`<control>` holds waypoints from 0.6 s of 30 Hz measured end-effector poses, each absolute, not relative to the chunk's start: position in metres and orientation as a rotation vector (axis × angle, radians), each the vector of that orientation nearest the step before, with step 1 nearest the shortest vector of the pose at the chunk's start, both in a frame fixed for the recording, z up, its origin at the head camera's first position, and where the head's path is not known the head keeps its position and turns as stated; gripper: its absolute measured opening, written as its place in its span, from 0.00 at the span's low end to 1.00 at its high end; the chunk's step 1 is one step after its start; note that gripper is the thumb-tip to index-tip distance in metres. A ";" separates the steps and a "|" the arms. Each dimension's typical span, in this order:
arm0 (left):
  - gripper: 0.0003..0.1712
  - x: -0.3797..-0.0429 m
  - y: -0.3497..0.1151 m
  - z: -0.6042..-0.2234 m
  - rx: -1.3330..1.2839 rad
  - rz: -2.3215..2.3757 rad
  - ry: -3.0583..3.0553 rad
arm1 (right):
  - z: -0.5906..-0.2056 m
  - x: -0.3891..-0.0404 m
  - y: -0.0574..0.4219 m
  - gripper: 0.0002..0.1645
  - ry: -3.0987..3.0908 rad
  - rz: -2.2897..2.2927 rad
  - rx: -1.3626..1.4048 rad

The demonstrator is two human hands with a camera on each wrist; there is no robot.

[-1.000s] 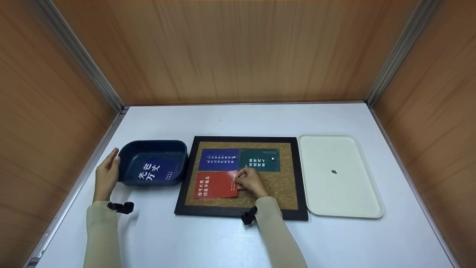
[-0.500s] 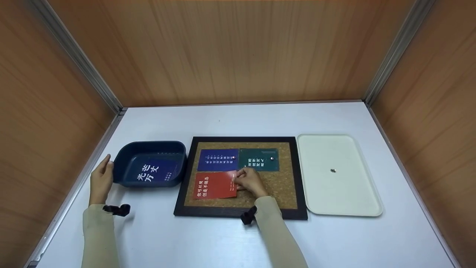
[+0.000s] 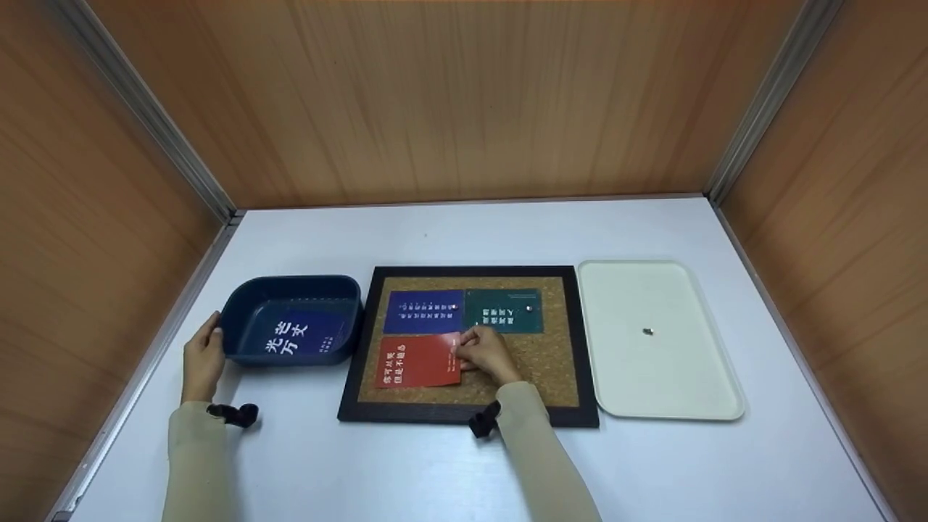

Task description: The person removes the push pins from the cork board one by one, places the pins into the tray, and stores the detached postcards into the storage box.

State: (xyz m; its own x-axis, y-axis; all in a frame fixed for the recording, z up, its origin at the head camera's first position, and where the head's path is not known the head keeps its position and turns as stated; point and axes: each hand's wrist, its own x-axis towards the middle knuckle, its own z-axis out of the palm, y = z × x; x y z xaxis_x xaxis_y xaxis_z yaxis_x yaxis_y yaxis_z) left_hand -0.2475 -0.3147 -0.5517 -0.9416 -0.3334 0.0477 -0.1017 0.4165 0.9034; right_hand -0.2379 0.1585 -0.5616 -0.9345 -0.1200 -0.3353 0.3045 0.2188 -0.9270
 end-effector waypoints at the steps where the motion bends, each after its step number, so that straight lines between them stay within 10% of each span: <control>1: 0.27 -0.247 -0.315 -0.551 0.389 -1.539 -2.453 | -0.561 -0.238 0.158 0.12 2.168 -1.760 0.168; 18: 0.26 -0.249 -0.313 -0.553 0.399 -1.521 -2.446 | -0.560 -0.236 0.158 0.10 2.203 -1.735 0.171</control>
